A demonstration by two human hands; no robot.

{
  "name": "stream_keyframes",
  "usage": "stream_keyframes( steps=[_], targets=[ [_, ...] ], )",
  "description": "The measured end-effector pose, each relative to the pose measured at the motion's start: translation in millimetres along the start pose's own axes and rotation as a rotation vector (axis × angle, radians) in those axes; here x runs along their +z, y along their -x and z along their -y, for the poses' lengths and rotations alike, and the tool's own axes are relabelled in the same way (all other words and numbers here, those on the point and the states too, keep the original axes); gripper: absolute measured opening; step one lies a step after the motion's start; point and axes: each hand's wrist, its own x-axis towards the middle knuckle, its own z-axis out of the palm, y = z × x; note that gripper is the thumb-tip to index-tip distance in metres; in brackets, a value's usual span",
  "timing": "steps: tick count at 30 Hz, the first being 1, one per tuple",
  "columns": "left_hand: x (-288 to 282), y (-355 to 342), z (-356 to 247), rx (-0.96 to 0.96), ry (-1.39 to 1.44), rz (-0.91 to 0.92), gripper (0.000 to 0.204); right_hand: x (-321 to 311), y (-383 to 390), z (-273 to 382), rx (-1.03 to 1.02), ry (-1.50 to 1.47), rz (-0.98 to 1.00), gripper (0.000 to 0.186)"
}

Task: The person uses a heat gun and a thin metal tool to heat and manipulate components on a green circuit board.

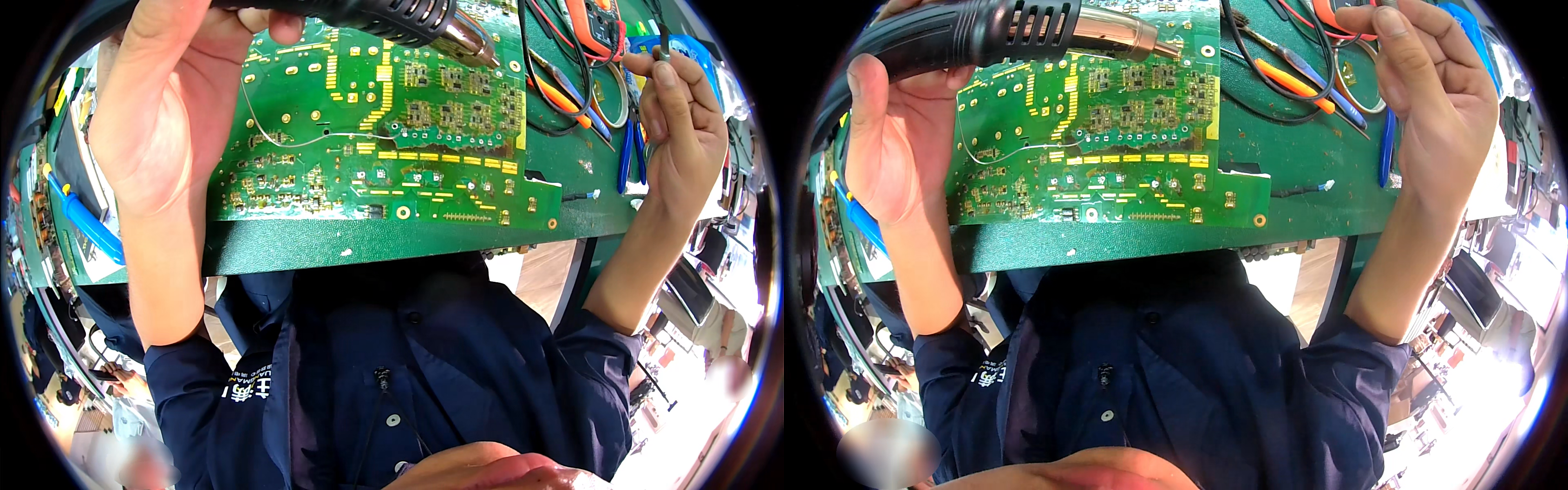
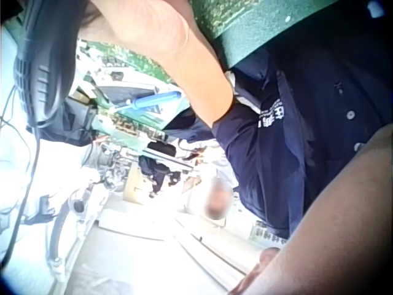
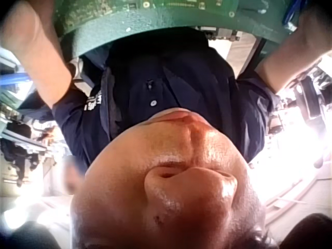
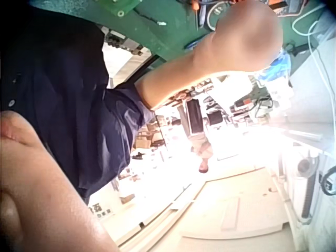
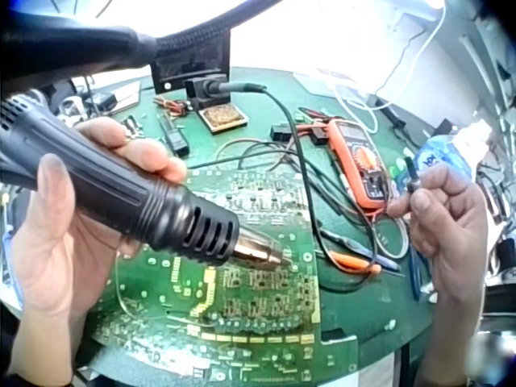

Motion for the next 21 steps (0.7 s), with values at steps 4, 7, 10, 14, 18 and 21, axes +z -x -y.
stream_keyframes(
  steps=[4, 7, 10, 14, 18, 21],
  targets=[
    [-1, 1, -1, -0.008, -0.008, 0.003, 0.046, 22, 1, 13, -0.03, -0.026, 0.065, 0.031],
    [-1, 1, -2, -0.011, -0.011, 0.005, 0.045, 27, 2, 13, -0.035, 0.105, 0.08, 0.032],
    [-1, 1, -4, -0.01, -0.015, 0.004, 0.045, 18, 3, 7, -0.038, 0.159, 0.091, 0.032],
    [-1, 2, -5, -0.01, -0.026, 0.007, 0.045, 23, 8, 9, -0.044, 0.167, 0.102, 0.028],
    [-1, 2, -6, -0.007, -0.042, 0.01, 0.045, 31, 8, 13, -0.084, 0.09, 0.083, 0.021],
    [3, 2, -7, 0.003, -0.072, 0.009, 0.044, 31, 9, 13, -0.068, 0.224, 0.029, 0.027]
  ],
)
